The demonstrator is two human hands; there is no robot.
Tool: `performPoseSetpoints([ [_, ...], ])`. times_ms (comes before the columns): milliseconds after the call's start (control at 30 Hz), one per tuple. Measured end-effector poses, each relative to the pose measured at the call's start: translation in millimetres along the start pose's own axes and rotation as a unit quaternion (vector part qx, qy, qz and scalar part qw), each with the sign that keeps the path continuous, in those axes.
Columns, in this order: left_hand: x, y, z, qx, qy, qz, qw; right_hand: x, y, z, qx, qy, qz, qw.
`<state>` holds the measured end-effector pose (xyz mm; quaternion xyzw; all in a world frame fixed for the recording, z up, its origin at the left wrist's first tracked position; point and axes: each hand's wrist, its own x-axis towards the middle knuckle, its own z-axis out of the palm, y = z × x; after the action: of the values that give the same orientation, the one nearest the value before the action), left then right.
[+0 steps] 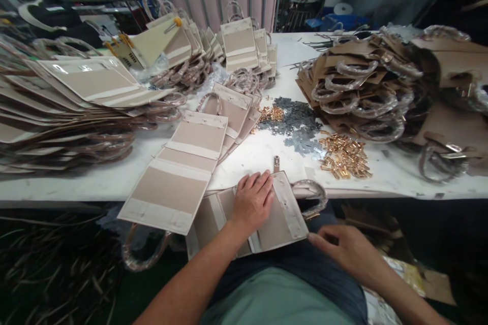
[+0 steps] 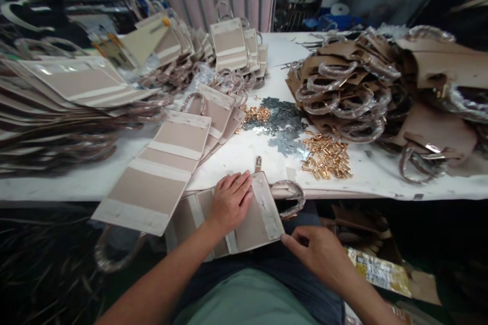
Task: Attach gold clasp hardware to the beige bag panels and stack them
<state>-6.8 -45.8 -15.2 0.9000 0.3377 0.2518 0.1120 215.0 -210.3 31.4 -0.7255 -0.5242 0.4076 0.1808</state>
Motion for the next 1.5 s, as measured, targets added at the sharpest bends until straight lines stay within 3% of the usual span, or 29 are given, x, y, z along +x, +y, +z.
performPoseSetpoints([
  [100,0.7,-0.8,-0.8,-0.007,0.003,-0.001,1.000,20.6,-24.1,-13.7,-0.024,0.137,-0.131,0.982],
  [167,1.5,-2.2,-1.4,-0.010,0.006,-0.001,1.000,48.1,-36.7,-11.9,-0.062,0.186,-0.197,0.961],
  [333,7.5,-6.4,-1.3,-0.005,0.030,-0.022,0.999,98.6,-44.1,-0.1,-0.175,0.200,-0.192,0.945],
  [533,22.2,-11.8,3.3,-0.011,0.032,-0.002,0.999,97.7,-37.7,4.6,-0.211,0.259,-0.194,0.922],
  [767,43.7,-23.0,0.7,-0.022,-0.006,0.006,1.000,105.2,-41.6,5.6,-0.241,0.267,-0.162,0.919],
  [933,19.6,0.1,-3.7,0.034,0.002,-0.007,0.999,103.0,-41.6,5.7,-0.260,0.255,-0.171,0.916],
  [1100,-9.9,15.3,4.1,0.030,-0.016,0.004,0.999,98.6,-40.0,6.5,-0.282,0.240,-0.183,0.911],
  [1333,-0.6,15.5,-2.2,-0.001,-0.073,-0.044,0.996,104.6,-42.9,7.6,-0.325,0.219,-0.169,0.904],
  [1500,-0.3,12.6,-6.5,-0.026,-0.087,-0.059,0.994,102.5,-43.7,13.4,-0.332,0.245,-0.161,0.897],
])
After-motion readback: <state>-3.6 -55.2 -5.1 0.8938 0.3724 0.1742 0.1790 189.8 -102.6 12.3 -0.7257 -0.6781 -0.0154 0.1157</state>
